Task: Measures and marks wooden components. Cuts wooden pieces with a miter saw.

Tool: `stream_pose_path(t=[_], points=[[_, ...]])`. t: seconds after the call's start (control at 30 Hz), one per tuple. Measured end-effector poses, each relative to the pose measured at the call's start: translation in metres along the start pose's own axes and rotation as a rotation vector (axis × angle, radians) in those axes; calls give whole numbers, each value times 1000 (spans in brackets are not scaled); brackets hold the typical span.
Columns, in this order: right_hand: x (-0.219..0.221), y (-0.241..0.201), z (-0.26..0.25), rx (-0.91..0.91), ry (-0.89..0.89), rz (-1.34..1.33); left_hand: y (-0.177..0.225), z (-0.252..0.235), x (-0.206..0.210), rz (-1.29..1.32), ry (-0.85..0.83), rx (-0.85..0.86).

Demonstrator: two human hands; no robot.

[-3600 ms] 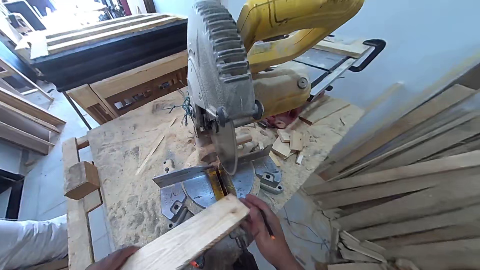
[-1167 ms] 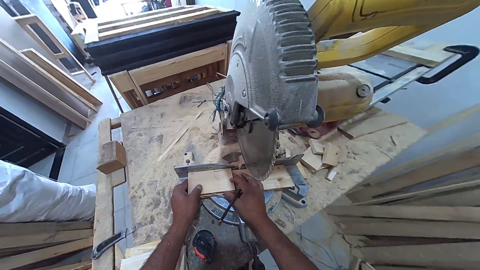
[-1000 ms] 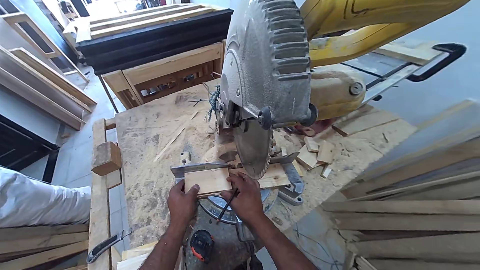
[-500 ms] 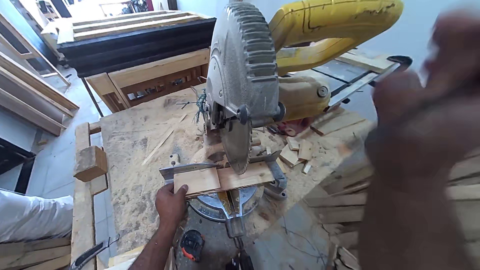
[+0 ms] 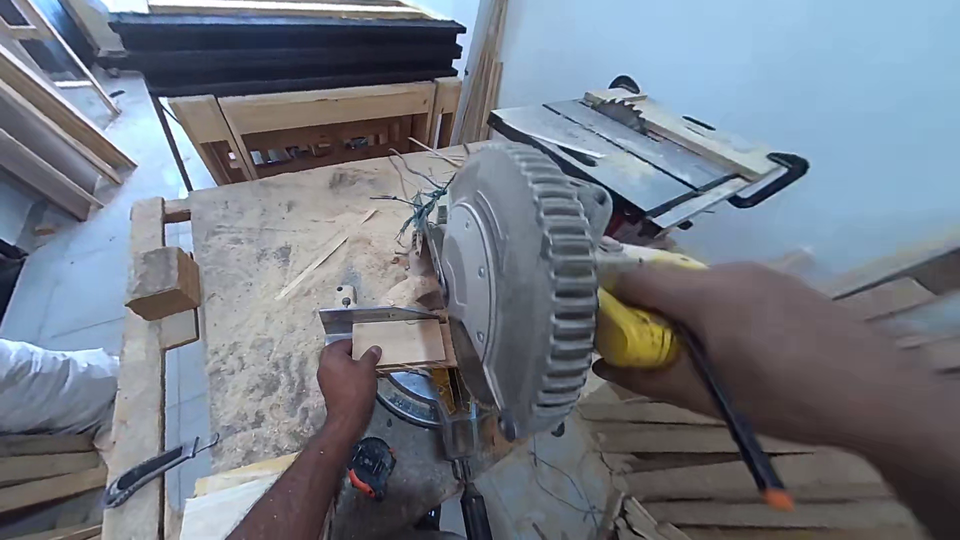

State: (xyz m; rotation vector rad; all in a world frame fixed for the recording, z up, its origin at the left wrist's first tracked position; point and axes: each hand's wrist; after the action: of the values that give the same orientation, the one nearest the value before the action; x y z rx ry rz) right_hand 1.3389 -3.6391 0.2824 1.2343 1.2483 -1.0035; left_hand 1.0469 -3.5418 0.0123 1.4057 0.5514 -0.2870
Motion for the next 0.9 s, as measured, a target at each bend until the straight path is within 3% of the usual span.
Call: stream_pose_path(t=[0.07,0.17,0.43,0.67,0.9], points=[[26,-3,15,-43,201,13,-2,0,2,25,0,2],[42,-6,25,-59,293,22,-1,1,5,8,4,-4],[59,-8,33,-69,320,70,4,3,10,-7,-5,-19],[53,-8,39,-16,166,47,4,1,11,-7,11,-33],[71,-13,48,-37,267,46,5,1,11,-16,-5,-21]])
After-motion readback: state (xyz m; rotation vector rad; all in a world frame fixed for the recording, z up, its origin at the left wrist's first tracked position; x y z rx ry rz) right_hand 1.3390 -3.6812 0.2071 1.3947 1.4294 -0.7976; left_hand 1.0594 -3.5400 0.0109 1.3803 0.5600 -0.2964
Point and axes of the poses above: each hand's wrist, its own z-axis away from the middle knuckle, its own x-axis out of the palm, y = z × x, and after that the axes turned 10 degrees about x, right-handed
